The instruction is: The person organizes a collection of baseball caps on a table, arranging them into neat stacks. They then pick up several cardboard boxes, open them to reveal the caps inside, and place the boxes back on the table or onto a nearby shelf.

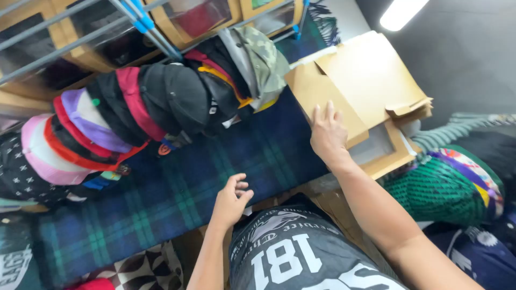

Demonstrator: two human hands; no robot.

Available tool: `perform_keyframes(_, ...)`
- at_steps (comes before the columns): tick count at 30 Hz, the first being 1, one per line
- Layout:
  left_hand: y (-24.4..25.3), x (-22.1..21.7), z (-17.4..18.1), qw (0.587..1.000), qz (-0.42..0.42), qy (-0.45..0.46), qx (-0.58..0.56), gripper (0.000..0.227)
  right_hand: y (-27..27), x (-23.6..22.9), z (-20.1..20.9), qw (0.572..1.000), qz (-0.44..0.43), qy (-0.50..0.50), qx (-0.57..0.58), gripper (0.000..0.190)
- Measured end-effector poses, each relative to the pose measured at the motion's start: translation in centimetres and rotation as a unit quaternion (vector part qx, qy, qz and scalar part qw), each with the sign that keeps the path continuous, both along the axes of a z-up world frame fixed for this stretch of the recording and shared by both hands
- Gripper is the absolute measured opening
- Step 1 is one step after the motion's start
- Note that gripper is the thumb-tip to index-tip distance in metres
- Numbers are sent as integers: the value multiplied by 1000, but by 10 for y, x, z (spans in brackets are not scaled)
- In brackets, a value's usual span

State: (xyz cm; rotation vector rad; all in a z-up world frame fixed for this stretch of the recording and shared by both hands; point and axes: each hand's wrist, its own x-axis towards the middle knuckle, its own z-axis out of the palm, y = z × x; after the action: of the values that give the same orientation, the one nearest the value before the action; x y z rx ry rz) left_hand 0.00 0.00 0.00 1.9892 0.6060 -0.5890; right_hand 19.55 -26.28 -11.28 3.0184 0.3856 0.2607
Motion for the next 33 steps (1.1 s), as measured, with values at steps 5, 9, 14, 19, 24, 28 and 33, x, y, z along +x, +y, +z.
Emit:
perform_keyframes(5,20,-57,-44,993,-15,79,86,52,8,2,-24,992,-72,93,51,62)
perform_keyframes(9,42,-157,-144,980,-13,113,166,55,9,11,23,979,-86,181,46,57)
perform_keyframes(14,30,-245,-188,966,153,179,106,53,21,17,62,986,41,83,139,65)
perform_keyframes(19,18,-298,-241,933,314,125,121,42,41,68,21,929,206,-19,308,45)
perform_keyframes(24,40,-295,-217,920,381,49,70,40,70,251,-67,801,162,135,560,49)
perform_keyframes(28,87,-290,-211,914,398,36,74,49,130,252,-40,802,172,177,544,43)
perform_keyframes(33,161,-282,-182,901,433,22,21,51,179,201,-2,786,124,321,514,45)
